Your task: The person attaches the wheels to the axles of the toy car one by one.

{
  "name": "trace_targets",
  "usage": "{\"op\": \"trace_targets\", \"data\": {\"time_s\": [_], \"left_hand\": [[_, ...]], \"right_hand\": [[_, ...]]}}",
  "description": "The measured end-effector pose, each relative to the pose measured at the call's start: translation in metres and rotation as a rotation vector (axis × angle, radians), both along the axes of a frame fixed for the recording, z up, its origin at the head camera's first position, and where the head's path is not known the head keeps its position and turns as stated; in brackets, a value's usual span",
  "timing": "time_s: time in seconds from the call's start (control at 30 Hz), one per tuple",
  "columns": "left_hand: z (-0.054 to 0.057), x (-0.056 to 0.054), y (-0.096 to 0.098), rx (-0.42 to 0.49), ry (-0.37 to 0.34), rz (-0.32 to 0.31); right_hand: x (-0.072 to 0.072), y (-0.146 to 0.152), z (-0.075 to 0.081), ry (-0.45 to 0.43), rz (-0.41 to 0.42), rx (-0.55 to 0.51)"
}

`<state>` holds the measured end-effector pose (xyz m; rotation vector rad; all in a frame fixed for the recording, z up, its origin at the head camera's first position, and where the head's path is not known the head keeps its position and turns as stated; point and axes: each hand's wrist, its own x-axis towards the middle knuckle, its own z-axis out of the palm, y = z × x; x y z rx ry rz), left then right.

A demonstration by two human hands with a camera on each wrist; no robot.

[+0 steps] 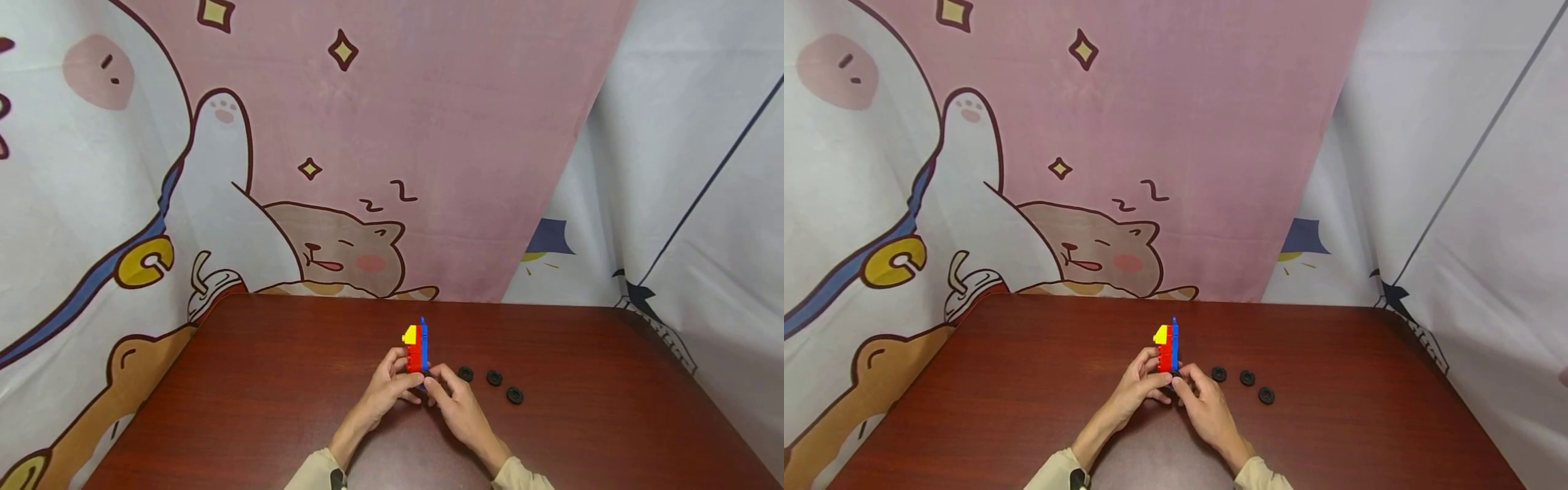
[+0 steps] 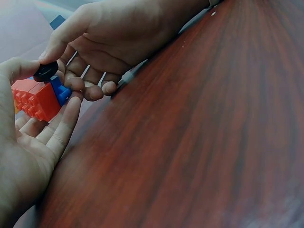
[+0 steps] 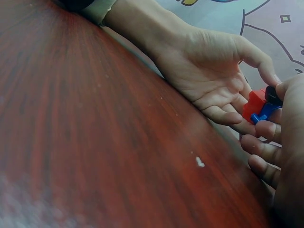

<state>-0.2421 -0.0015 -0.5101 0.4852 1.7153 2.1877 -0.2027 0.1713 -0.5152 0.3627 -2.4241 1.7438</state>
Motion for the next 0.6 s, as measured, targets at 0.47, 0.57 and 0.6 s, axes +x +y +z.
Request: {"op": "trace_targets", "data": {"time_s": [0.47, 0.57, 0.6], "left_hand": [[0.0031, 0.0011, -0.0006, -0.006, 0.020, -0.019], [0.0020, 0.0007, -0.0009, -0.006, 0.028, -0.029], [0.0016, 0.0007, -0.0010, -0.007, 0.033, -0.033]], "right_hand": [[0.0007, -0.0001, 0.0030, -0.006, 0.025, -0.012], [0.0009, 0.0002, 0.0018, -0.008, 0.034, -0.016], [0.0007, 0.0003, 0.0012, 0.000, 0.038, -0.014]]}}
